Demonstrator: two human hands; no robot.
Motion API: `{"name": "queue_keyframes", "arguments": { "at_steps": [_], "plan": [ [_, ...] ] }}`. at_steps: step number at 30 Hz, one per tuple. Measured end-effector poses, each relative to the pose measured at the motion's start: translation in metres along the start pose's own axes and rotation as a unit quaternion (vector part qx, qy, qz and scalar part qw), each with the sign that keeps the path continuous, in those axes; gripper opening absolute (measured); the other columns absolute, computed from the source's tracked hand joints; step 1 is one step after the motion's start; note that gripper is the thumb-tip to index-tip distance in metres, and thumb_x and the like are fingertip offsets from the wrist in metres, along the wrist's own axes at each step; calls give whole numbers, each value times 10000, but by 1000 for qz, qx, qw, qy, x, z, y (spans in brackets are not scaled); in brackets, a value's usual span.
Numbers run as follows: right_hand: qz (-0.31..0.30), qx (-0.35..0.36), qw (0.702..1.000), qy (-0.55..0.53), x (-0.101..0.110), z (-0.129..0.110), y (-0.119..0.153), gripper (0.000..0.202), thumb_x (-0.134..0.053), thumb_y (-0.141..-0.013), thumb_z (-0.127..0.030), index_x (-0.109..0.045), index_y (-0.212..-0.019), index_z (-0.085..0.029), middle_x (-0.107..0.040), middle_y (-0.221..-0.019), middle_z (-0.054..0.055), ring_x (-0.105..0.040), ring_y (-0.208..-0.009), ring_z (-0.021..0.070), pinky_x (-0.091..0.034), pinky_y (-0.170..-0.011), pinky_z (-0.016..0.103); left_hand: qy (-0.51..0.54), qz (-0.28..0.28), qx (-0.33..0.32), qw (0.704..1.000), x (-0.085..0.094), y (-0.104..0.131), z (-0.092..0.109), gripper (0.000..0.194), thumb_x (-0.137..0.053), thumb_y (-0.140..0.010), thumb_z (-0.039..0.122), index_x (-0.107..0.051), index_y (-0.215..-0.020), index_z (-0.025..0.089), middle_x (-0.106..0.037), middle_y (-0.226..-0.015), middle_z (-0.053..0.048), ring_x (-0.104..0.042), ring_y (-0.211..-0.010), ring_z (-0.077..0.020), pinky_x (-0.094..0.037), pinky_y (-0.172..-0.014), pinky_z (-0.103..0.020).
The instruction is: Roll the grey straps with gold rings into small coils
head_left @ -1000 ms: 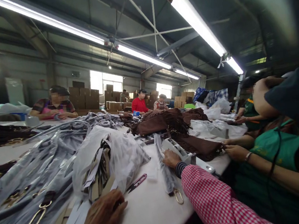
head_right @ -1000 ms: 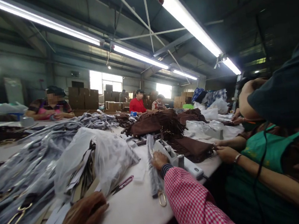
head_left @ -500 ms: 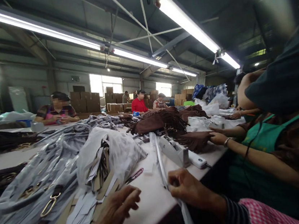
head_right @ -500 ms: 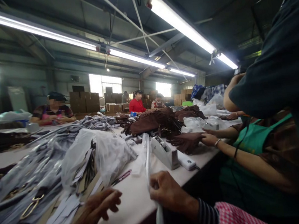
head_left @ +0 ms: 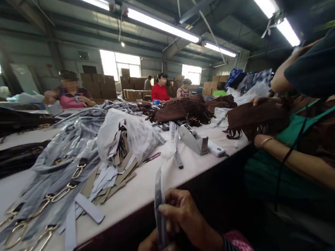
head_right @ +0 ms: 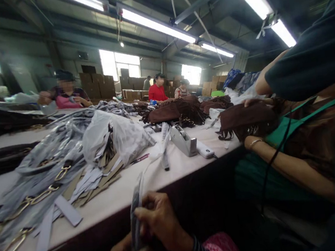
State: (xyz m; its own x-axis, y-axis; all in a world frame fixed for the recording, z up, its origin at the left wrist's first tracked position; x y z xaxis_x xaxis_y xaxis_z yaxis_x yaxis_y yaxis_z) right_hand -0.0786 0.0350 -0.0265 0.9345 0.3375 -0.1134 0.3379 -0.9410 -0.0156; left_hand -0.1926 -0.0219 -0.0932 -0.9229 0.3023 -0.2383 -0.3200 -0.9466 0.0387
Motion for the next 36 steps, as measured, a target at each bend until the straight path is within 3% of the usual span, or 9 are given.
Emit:
{"name": "queue_keyframes", "arguments": {
  "at_steps": [4,7,11,14,17,20,24,30,36],
  "plan": [
    [22,47,999,-2,14,-8,-13,392,-807,-779,-457,-639,-980,-165,-706,-715,8,-540,-456,84,-321,-373,159,96,70,41,992,21,7,7,510,-760,-825,642,-621,-1060,212,-424,-530,98,-322,-466,-73,-320,-462,-190],
    [-38,-11,999,-15,8,-2,-21,415,-756,-848,-521,-675,-1031,-158,-748,-926,81,-612,-584,99,-322,-389,144,254,-15,78,964,23,13,17,393,-743,-878,574,-631,-969,208,-284,-482,135,-140,-409,-46,-224,-367,-151],
    [-119,-69,977,-160,-28,8,-32,454,-733,-884,-539,-693,-1154,-177,-746,-977,81,-486,-519,44,-227,-388,139,367,-151,124,909,15,23,22,386,-696,-915,580,-668,-890,195,-302,-426,127,-127,-352,-36,-253,-338,-138],
    [-99,-46,976,-189,-45,3,-42,376,-796,-838,-484,-696,-1001,-160,-694,-775,8,-405,-431,21,-223,-361,143,321,-129,101,933,22,21,16,474,-600,-954,635,-690,-1003,173,-448,-438,89,-270,-325,-50,-358,-367,-158],
    [-42,11,995,-95,-42,-20,-51,345,-818,-820,-451,-654,-890,-155,-632,-672,-28,-420,-397,27,-236,-322,136,216,-79,66,971,37,17,15,542,-618,-928,664,-696,-1041,139,-644,-541,-8,-511,-394,-97,-403,-414,-174],
    [-33,46,998,-29,-32,-58,-54,394,-859,-782,-401,-651,-1021,-167,-621,-707,-40,-483,-441,52,-305,-316,134,137,-59,74,986,49,19,21,407,-757,-887,513,-719,-974,117,-732,-679,-63,-618,-505,-103,-392,-478,-160],
    [-107,70,992,-7,-27,-100,-47,470,-848,-788,-296,-635,-1193,-192,-654,-903,12,-673,-726,156,-464,-389,158,123,-45,68,989,53,22,35,362,-720,-932,463,-736,-1019,113,-768,-829,-94,-685,-643,-124,-488,-635,-203],
    [-153,85,984,20,-18,-107,-32,412,-796,-841,-259,-678,-1232,-204,-703,-980,58,-717,-826,212,-486,-382,168,74,-30,39,996,47,29,43,353,-706,-935,470,-710,-947,117,-732,-785,-67,-582,-549,-77,-401,-539,-171],
    [-51,67,996,-40,7,-88,-49,270,-887,-760,-261,-737,-962,-162,-659,-712,-13,-630,-566,95,-420,-396,125,97,-36,47,993,44,31,52,429,-582,-994,528,-709,-1018,118,-643,-652,-19,-380,-450,-44,-205,-445,-189]
  ]
}}
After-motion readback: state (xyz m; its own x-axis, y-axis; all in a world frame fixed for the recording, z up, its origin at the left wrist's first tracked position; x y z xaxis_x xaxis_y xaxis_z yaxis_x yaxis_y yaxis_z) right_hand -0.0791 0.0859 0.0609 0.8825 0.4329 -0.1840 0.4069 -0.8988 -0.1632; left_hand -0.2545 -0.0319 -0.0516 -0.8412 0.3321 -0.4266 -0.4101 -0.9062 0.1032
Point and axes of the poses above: each hand's wrist, its own y-axis away from the middle knuckle, its own x-axis out of the back of the hand, z = x × y, the point moved 5 cm from there along -y, towards the middle knuckle
